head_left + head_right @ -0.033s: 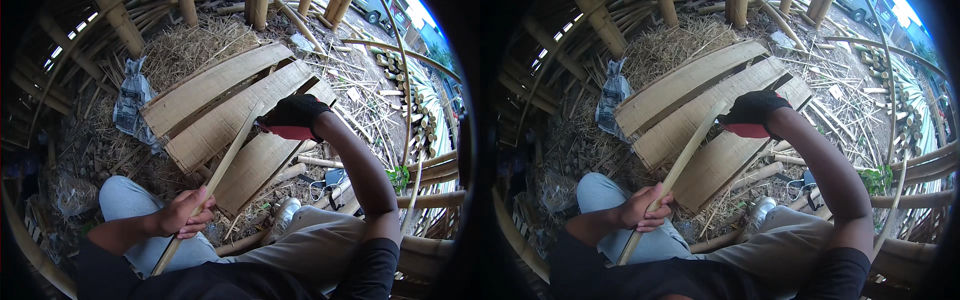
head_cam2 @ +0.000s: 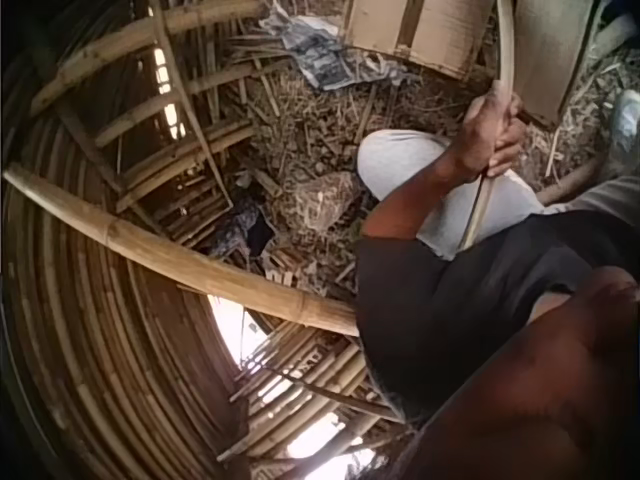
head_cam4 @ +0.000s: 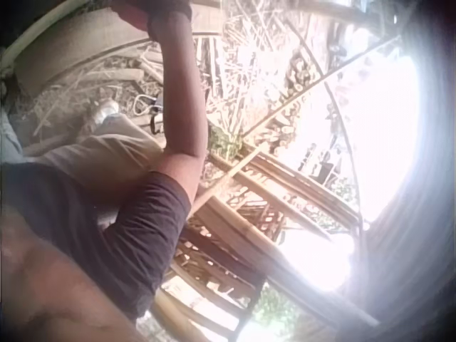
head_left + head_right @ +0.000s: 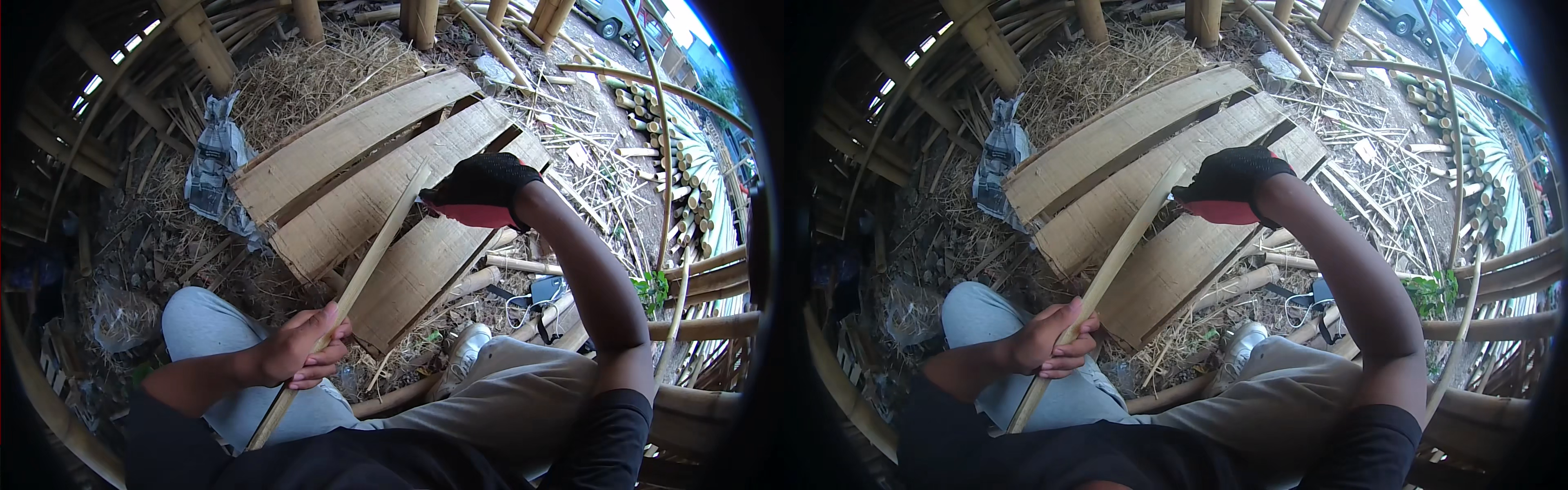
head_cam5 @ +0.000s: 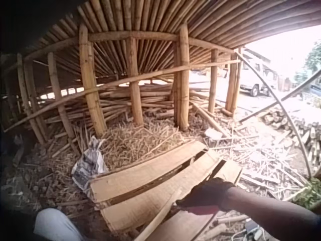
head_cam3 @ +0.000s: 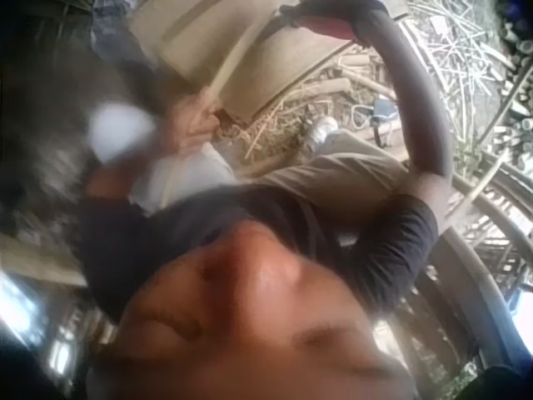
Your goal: The person peels and shaves a thin strip of bamboo with a knife while holding it against a wooden crate.
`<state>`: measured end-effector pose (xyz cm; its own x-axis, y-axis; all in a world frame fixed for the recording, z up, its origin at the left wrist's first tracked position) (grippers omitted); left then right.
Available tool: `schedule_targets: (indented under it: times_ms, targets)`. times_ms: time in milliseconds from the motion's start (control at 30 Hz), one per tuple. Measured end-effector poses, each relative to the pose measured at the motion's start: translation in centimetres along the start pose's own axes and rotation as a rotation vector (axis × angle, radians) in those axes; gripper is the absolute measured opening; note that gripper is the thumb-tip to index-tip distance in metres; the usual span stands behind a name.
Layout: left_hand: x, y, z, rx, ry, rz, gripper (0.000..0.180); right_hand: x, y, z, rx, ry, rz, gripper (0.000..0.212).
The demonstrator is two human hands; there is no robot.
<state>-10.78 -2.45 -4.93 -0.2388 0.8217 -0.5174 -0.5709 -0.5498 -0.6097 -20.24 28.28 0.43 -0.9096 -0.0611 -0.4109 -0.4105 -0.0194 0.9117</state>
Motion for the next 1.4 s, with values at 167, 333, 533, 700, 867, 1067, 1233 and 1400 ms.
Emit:
schedule_targets:
  times_ms: [167,333,533,700,867,1067,1233,1400]
  targets:
    - [-0.3,0.3,0.1,0.002,-0.007,0.043,0.049,-1.1,2.3,-0.6,0.038,-0.012,-0.015,0.059]
    - [-0.4,0.3,0.1,0.013,-0.006,0.059,0.049,-0.9,2.5,0.3,0.035,-0.078,0.028,0.049]
    - [-0.5,0.1,0.2,0.014,-0.010,0.066,0.048,0.0,1.7,2.1,0.117,0.000,0.111,0.037]
    - [-0.4,0.3,0.1,0.010,-0.015,0.063,0.047,-0.2,2.0,2.9,0.265,0.042,0.153,0.041]
    - [-0.5,0.3,0.1,0.015,-0.016,0.076,0.047,-0.6,2.4,1.7,0.401,-0.128,0.113,0.037]
    - [-0.4,0.2,0.2,0.025,-0.033,0.076,0.048,0.7,-1.1,1.8,0.328,0.241,0.388,0.026]
    - [-0.6,-0.4,0.3,0.174,-0.100,0.103,0.049,1.0,-2.0,-0.4,0.408,0.163,0.454,0.028]
    - [-1.0,-0.4,0.1,0.250,-0.128,0.108,0.049,2.4,-2.6,-1.6,0.495,-0.083,0.326,0.039]
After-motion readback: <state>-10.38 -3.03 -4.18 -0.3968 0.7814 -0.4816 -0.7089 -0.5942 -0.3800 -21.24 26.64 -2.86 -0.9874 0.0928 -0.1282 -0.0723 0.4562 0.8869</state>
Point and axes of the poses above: each hand's wrist, its own x-axis towards the middle knuckle, its own y-axis out of the back of the hand, z = x × y, the point moved 3 cm from there along x, towards the middle knuckle, and after that the axes turned 6 degrees about -y, right-handed, at the moved point
